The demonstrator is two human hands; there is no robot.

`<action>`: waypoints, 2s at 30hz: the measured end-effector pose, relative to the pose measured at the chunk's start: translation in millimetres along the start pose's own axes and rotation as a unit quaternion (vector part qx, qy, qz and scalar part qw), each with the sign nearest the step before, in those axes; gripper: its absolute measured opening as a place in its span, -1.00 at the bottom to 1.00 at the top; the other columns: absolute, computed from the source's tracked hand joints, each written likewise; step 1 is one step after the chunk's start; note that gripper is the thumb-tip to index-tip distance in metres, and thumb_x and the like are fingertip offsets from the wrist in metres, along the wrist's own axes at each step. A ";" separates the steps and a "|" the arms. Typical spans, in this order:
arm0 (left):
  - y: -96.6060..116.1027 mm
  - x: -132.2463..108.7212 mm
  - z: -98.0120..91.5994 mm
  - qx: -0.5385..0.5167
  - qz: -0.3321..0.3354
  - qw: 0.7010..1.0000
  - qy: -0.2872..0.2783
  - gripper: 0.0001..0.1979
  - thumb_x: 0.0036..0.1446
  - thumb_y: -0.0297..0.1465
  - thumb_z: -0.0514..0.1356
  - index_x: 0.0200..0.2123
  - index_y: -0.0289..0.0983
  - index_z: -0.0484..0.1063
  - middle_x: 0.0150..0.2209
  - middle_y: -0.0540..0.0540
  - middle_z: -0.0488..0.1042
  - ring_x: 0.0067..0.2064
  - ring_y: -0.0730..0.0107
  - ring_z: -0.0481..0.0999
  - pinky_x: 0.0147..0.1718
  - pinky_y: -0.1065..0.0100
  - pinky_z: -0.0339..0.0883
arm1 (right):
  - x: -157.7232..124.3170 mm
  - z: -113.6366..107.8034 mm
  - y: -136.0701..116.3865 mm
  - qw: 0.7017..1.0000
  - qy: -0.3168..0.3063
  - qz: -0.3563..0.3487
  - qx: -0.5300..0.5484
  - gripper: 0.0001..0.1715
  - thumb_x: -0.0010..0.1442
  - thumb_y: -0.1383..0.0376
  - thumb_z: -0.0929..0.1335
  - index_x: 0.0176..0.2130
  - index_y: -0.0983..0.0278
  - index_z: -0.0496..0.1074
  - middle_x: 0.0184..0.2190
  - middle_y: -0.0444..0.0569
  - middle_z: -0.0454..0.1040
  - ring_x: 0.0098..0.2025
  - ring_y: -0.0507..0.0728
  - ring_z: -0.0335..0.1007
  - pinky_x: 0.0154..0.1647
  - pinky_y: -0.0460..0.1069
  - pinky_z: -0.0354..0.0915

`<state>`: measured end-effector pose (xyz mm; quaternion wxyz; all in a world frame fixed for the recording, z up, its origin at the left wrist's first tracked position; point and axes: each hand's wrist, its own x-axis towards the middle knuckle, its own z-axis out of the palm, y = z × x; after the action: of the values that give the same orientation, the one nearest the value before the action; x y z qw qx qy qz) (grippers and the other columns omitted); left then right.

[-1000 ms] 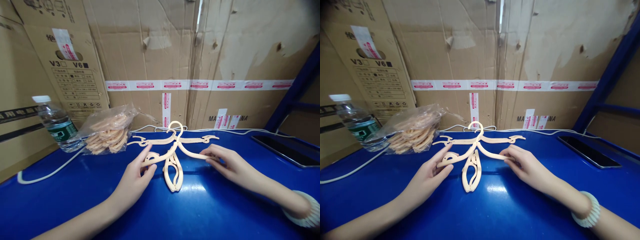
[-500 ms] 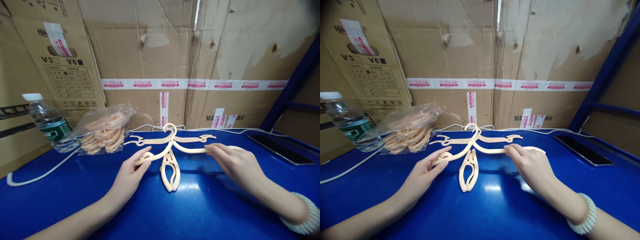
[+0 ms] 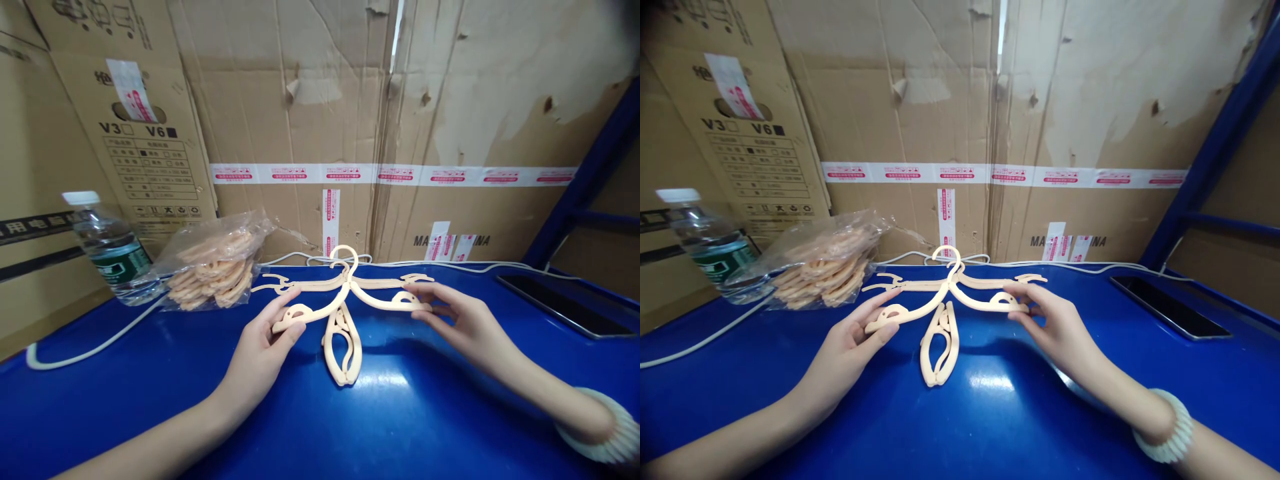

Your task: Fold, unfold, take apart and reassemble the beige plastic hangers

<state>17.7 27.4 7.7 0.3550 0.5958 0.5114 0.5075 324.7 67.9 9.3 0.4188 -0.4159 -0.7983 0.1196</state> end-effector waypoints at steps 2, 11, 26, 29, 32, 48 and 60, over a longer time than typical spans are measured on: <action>1.8 0.1 0.3 -0.038 -0.008 0.999 0.014 -0.44 0.06 -0.21 0.29 0.13 -0.22 0.34 -0.22 -0.04 0.56 -0.21 0.31 0.51 -0.18 0.35 0.37 | 3.8 -2.0 5.0 0.998 -0.016 0.030 0.052 -0.59 0.21 0.09 0.36 -0.02 0.25 0.44 -0.15 0.08 0.54 -0.12 0.25 0.48 -0.09 0.13 0.46; 12.2 -4.1 7.8 -0.164 -0.075 0.983 0.012 -0.65 -0.05 -0.31 0.35 -0.20 -0.26 0.36 -0.39 0.01 0.50 -0.34 0.38 0.51 -0.37 0.39 0.46 | 4.2 3.7 -10.6 0.953 -0.080 0.138 0.257 -0.54 0.11 0.05 0.45 -0.06 0.23 0.47 -0.16 0.04 0.55 -0.09 0.22 0.48 -0.02 0.11 0.40; 9.0 -16.1 21.5 -0.075 0.011 0.995 -0.066 -0.79 0.08 -0.35 0.27 -0.19 -0.24 0.39 -0.39 0.01 0.53 -0.35 0.42 0.52 -0.37 0.45 0.43 | -14.2 22.0 -55.5 0.887 -0.273 0.090 0.361 -0.81 0.27 0.19 0.37 -0.12 0.20 0.48 -0.11 -0.02 0.48 -0.10 0.11 0.44 -0.08 -0.01 0.37; 11.1 -17.3 20.2 -0.069 0.026 0.996 -0.056 -0.85 0.06 -0.37 0.30 -0.30 -0.24 0.40 -0.38 0.01 0.53 -0.34 0.42 0.54 -0.39 0.47 0.44 | -16.4 21.3 -53.9 0.886 -0.276 0.090 0.363 -0.71 0.26 0.22 0.38 -0.01 0.12 0.48 0.02 -0.01 0.45 -0.10 0.11 0.46 -0.09 0.01 0.39; 13.0 -19.4 18.8 -0.070 0.043 0.994 -0.069 -0.91 0.08 -0.38 0.28 -0.34 -0.24 0.44 -0.33 -0.01 0.52 -0.30 0.40 0.55 -0.35 0.44 0.48 | -16.2 21.0 -52.8 0.879 -0.272 0.104 0.379 -0.60 0.24 0.24 0.40 0.08 0.12 0.43 0.11 0.03 0.36 -0.10 0.13 0.48 -0.07 0.04 0.41; 6.3 -22.4 20.4 -0.135 0.070 0.962 -0.228 -0.74 0.15 -0.47 0.25 -0.08 -0.13 0.52 0.08 -0.12 0.30 -0.06 0.23 0.54 -0.09 0.21 0.52 | -14.7 14.7 -57.5 0.881 -0.270 0.084 0.379 -0.67 0.31 0.26 0.34 0.07 0.14 0.34 0.08 0.02 0.31 0.01 0.14 0.42 0.02 0.09 0.39; 6.0 -24.2 20.3 -0.127 0.083 0.958 -0.244 -0.62 0.14 -0.55 0.22 0.00 -0.08 0.48 0.14 -0.11 0.30 0.07 0.13 0.48 0.01 0.13 0.48 | -13.3 8.7 -59.0 0.889 -0.283 0.082 0.351 -0.72 0.31 0.18 0.33 0.01 0.17 0.35 -0.03 0.00 0.42 -0.02 0.13 0.40 0.04 0.07 0.34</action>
<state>39.7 4.5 2.8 0.4985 0.6916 0.2892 0.4354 288.8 22.2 28.2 0.2826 -0.2546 -0.7519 0.5385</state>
